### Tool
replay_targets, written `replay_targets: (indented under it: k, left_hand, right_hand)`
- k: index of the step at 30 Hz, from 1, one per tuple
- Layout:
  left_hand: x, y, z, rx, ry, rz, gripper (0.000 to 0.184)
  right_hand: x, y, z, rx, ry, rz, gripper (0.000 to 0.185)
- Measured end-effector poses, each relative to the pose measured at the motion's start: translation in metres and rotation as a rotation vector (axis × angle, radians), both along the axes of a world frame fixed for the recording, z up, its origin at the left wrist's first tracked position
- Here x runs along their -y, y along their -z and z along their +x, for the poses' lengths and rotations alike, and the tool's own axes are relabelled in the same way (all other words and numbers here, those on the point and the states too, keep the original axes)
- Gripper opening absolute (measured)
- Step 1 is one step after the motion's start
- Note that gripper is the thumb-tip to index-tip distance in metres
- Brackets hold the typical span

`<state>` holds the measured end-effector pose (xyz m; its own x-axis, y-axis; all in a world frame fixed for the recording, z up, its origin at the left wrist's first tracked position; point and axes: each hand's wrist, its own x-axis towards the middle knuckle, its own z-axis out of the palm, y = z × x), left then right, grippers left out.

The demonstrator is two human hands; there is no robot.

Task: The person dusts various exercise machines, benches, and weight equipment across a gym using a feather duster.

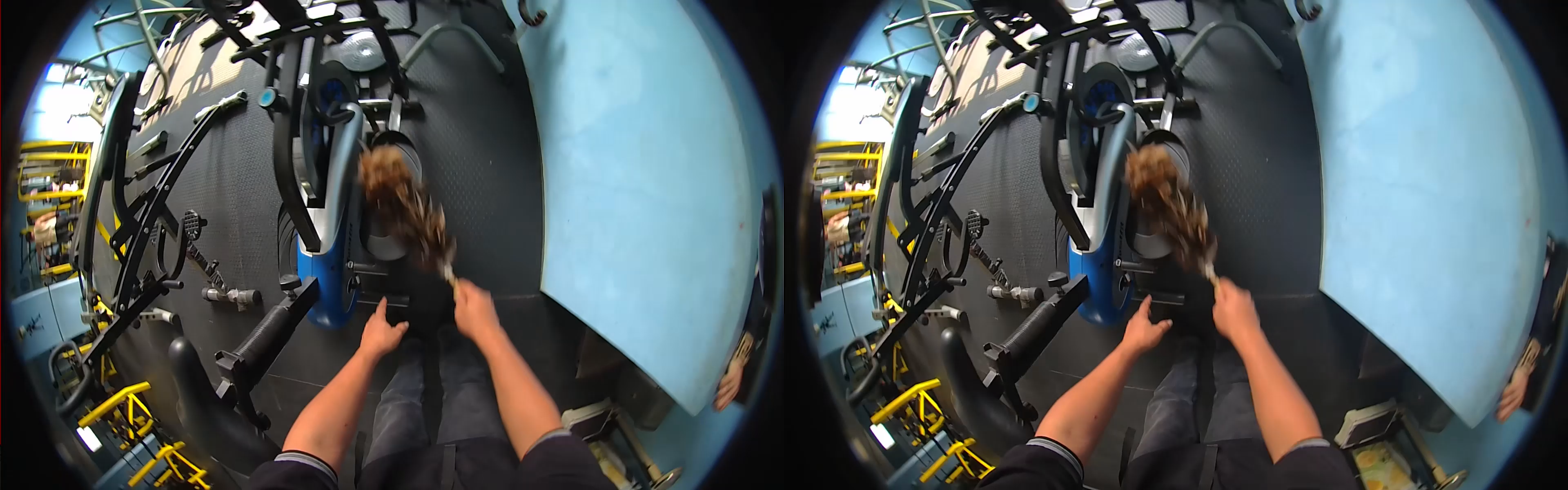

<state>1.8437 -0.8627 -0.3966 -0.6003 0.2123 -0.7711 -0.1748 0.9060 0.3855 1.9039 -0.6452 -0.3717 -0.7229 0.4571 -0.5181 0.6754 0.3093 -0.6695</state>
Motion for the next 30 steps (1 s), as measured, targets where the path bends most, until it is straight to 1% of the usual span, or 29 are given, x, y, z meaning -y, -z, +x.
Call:
replay_targets:
  k: [1,3,4,5,6,7,9,13,14,16,17,19,20,21,22,23,25,26,27,28,29,30]
  left_hand:
    - [0.002,-0.006,0.007,0.031,-0.023,-0.015,0.085]
    - [0.0,-0.034,0.012,0.137,-0.084,-0.048,0.083]
    - [0.003,-0.041,0.017,0.153,-0.106,-0.059,0.083]
    - [0.005,-0.047,0.02,0.168,-0.126,-0.067,0.082]
    - [0.004,-0.059,0.02,0.197,-0.153,-0.083,0.082]
    - [0.006,-0.065,0.023,0.179,-0.176,-0.073,0.082]
    - [0.006,-0.074,0.026,0.155,-0.17,-0.094,0.081]
    - [-0.005,-0.121,0.016,0.114,-0.259,-0.024,0.079]
    - [-0.005,-0.131,0.014,0.102,-0.261,-0.012,0.079]
    - [-0.007,-0.149,0.01,0.023,-0.222,0.067,0.076]
    - [-0.008,-0.165,0.007,-0.046,-0.205,0.144,0.074]
    - [-0.011,-0.203,0.002,-0.141,-0.242,0.319,0.071]
    - [-0.012,-0.226,-0.001,-0.156,-0.25,0.325,0.071]
    - [-0.008,-0.25,-0.005,-0.266,-0.223,0.386,0.069]
    - [0.001,-0.273,-0.009,-0.383,-0.201,0.435,0.067]
    - [0.01,-0.294,-0.011,-0.415,-0.235,0.414,0.067]
    - [0.027,-0.328,-0.014,-0.652,-0.223,0.477,0.059]
    - [0.04,-0.34,-0.015,-0.681,-0.258,0.456,0.059]
    - [0.054,-0.351,-0.015,-0.799,-0.259,0.438,0.055]
    - [0.069,-0.362,-0.015,-0.917,-0.26,0.416,0.05]
    - [0.085,-0.373,-0.014,-0.945,-0.302,0.393,0.05]
    - [0.101,-0.382,-0.014,-1.048,-0.343,0.343,0.046]
  right_hand:
    - [0.012,-0.01,0.033,-0.034,-0.006,-0.061,0.016]
    - [0.028,-0.04,0.098,0.047,-0.024,-0.127,0.017]
    - [0.031,-0.052,0.125,0.043,-0.044,-0.084,0.019]
    - [0.028,-0.069,0.141,0.149,-0.079,-0.043,0.02]
    - [0.025,-0.077,0.151,0.21,-0.055,0.006,0.022]
    - [0.019,-0.085,0.147,0.191,-0.076,0.015,0.022]
    - [0.004,-0.101,0.135,0.353,0.03,0.054,0.024]
    - [-0.022,-0.105,0.09,0.212,0.109,0.081,0.025]
    - [-0.022,-0.112,0.076,0.086,0.13,0.136,0.024]
    - [-0.024,-0.134,0.055,-0.023,0.109,0.095,0.023]
    - [-0.023,-0.142,0.049,-0.152,0.083,0.073,0.023]
    - [-0.021,-0.164,0.038,-0.132,-0.023,-0.043,0.021]
    - [-0.02,-0.175,0.033,-0.083,-0.071,-0.069,0.02]
    - [-0.015,-0.182,0.025,-0.041,-0.135,-0.104,0.018]
    - [-0.011,-0.183,0.019,-0.063,-0.174,-0.115,0.018]
    - [-0.008,-0.181,0.015,-0.09,-0.218,-0.128,0.018]
    - [-0.001,-0.179,0.01,-0.13,-0.306,-0.155,0.017]
    - [0.002,-0.181,0.006,-0.168,-0.304,-0.182,0.016]
    - [0.009,-0.181,-0.001,-0.204,-0.306,-0.211,0.014]
    - [0.017,-0.209,-0.01,-0.253,-0.365,-0.147,0.013]
    - [0.025,-0.225,-0.014,-0.267,-0.417,-0.153,0.013]
    - [0.033,-0.236,-0.018,-0.275,-0.404,-0.229,0.013]
